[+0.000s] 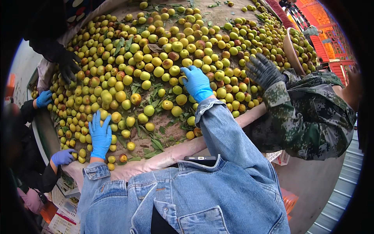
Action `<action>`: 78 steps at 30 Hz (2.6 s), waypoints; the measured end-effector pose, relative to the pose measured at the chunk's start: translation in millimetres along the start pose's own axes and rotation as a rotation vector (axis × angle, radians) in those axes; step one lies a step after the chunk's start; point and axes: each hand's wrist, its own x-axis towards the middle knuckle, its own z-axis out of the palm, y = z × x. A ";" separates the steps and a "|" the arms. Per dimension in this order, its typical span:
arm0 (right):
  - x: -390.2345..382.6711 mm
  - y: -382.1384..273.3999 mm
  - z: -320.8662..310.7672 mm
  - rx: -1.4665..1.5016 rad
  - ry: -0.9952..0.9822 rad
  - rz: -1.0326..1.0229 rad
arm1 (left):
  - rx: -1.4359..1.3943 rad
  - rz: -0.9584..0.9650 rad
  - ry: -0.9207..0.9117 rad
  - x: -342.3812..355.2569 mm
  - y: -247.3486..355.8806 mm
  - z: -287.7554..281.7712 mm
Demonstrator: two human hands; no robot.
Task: The person sorts green plums on a large table, removing leaves and stems by hand. They move the plums around and place them into nearby crates while other workers assist.
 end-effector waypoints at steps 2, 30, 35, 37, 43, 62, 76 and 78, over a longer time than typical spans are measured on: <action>18.4 -10.0 5.0 -0.127 -0.122 0.043 | -0.012 -0.008 0.027 -17.6 -1.0 -1.2; -178.3 -8.4 -54.2 0.271 -0.270 -0.009 | 0.002 -0.152 0.287 86.6 -15.1 12.1; -195.9 7.7 -50.0 0.370 -0.282 0.067 | 0.028 0.145 -0.082 109.8 65.8 8.0; -196.6 6.3 -54.1 0.351 -0.277 0.045 | -0.042 0.107 0.001 111.5 52.8 10.2; -199.4 0.0 -47.4 0.393 -0.121 0.095 | -0.237 -0.068 0.124 134.7 10.4 7.6; -183.5 -6.1 -20.5 0.477 0.065 0.052 | -0.344 0.220 -0.172 167.6 42.2 -3.9; -184.1 -9.5 -21.9 0.434 0.042 0.074 | -0.252 0.166 -0.003 130.0 24.2 -7.1; -183.4 -10.6 -22.0 0.424 0.037 0.065 | -0.271 0.011 0.045 135.1 -19.8 27.2</action>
